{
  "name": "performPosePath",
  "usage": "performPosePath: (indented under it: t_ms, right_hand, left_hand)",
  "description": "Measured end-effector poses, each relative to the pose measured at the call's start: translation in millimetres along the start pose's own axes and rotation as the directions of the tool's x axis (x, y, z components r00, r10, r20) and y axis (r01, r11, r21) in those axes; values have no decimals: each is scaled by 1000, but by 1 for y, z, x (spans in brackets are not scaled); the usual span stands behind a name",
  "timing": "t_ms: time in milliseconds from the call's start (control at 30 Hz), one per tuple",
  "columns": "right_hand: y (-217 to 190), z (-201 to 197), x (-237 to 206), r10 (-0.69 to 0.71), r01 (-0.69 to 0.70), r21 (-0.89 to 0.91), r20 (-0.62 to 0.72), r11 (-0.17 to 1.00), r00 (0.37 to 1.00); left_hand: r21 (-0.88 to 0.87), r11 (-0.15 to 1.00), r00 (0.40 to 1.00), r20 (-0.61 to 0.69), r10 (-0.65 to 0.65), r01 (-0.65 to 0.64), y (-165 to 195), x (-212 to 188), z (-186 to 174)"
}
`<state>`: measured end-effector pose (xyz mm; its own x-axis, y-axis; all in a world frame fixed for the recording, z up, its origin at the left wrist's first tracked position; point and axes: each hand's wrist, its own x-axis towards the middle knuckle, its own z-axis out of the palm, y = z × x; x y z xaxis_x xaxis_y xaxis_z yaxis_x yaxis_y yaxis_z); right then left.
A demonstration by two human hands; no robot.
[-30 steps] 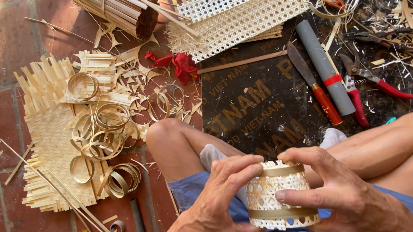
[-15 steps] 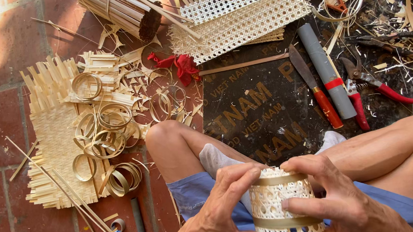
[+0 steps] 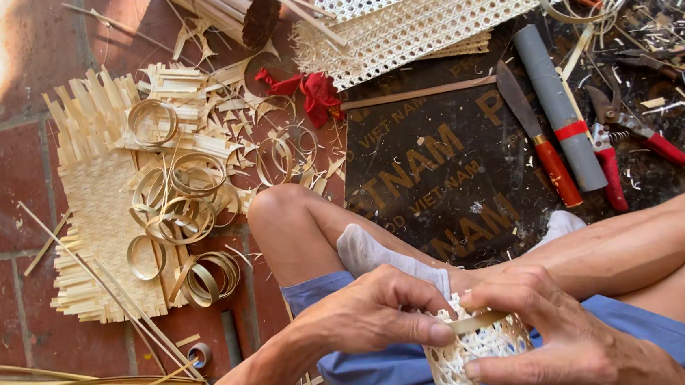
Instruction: The person sits cross-legged on the floor weaving thin bamboo strips around a cylindrical frame to form a perforated basket body. They bend and tuck strips by hand, cut a strip with pliers, and press the woven rim into place on the basket.
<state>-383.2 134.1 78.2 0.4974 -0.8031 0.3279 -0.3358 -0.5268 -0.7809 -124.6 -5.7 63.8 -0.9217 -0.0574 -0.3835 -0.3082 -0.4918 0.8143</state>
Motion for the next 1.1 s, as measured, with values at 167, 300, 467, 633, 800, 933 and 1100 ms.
performPosePath:
  t_ms: [167,300,467,633,800,933,1100]
  right_hand:
    - [4,5,-24,168,-130,162,-250,978,953]
    - [22,43,-23,398,10,597,-547,802,736]
    - [10,99,-8,702,28,791,-558,611,443]
    - [2,112,1,744,-24,768,-611,640,270]
    - [9,88,6,712,-134,738,-560,661,424]
    - [9,75,15,627,-279,573,-602,771,495]
    - [12,72,25,423,-446,203,-773,871,473]
  left_hand:
    - [295,945,923,-305,234,-142,11,-12,18]
    - [478,802,617,-523,588,-358,5,-8,30]
    - [730,567,386,-432,815,-381,-18,24,55]
    - [700,582,287,-506,813,-413,-32,35,60]
    - [314,758,504,-595,626,-572,-35,32,50]
    - [434,668,380,-579,721,-605,-34,32,48]
    - [826,465,69,-469,880,-319,-32,35,60]
